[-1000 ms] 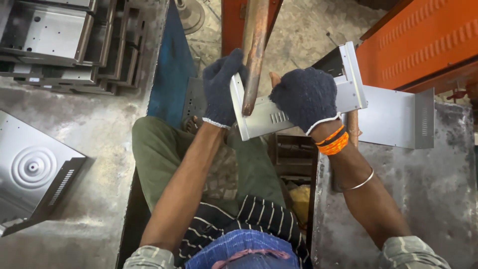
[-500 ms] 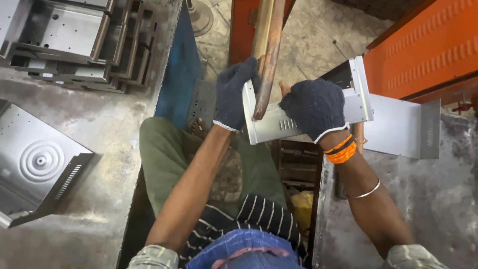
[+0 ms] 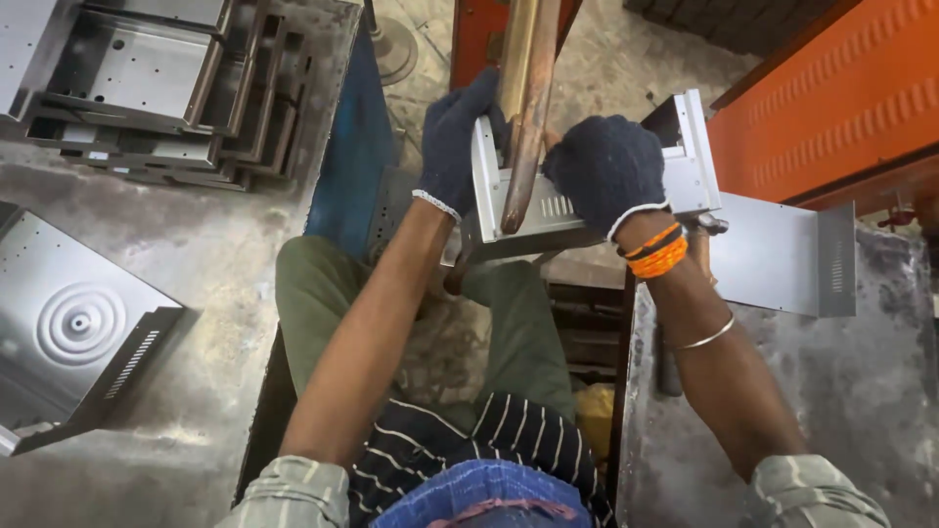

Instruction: The recorder is spot welding and hammering metal components to assemble a metal enclosure.

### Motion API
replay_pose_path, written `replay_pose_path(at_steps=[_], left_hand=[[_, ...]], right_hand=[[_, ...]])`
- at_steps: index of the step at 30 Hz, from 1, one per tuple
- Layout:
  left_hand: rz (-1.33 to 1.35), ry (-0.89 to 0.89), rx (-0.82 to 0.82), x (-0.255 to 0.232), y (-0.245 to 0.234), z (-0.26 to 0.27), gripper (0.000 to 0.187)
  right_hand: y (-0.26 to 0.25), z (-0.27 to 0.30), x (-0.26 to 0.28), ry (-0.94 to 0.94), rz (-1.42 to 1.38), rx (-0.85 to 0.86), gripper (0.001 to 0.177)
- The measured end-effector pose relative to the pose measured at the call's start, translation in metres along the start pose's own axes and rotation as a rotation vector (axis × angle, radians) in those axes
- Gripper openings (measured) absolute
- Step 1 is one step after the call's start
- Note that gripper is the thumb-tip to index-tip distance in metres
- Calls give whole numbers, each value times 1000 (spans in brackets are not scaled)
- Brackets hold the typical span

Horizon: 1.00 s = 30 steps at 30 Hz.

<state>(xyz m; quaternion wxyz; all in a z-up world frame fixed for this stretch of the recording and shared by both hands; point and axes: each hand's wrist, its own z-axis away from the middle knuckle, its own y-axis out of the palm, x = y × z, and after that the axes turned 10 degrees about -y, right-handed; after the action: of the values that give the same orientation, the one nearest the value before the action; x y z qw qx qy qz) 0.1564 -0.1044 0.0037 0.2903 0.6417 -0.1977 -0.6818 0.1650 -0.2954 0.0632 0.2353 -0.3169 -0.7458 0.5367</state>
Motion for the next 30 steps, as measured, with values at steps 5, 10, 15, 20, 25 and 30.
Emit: replay_pose_path(at_steps=[5, 10, 15, 20, 25, 30], left_hand=[[11, 31, -40, -6, 3, 5, 46], [24, 13, -38, 6, -7, 1, 42], [-54, 25, -142, 10, -6, 14, 40], [66, -10, -110, 6, 6, 29, 40], [52, 18, -78, 5, 4, 28, 42], [41, -28, -86, 4, -13, 67, 39]], right_hand=[[3, -6, -3, 16, -26, 43, 37], [0, -8, 3, 21, -9, 73, 35], [-2, 3, 3, -33, -18, 37, 30], [-6, 10, 7, -28, -17, 75, 43], [-10, 12, 8, -73, -10, 11, 44], [-20, 42, 35, -64, -57, 21, 41]])
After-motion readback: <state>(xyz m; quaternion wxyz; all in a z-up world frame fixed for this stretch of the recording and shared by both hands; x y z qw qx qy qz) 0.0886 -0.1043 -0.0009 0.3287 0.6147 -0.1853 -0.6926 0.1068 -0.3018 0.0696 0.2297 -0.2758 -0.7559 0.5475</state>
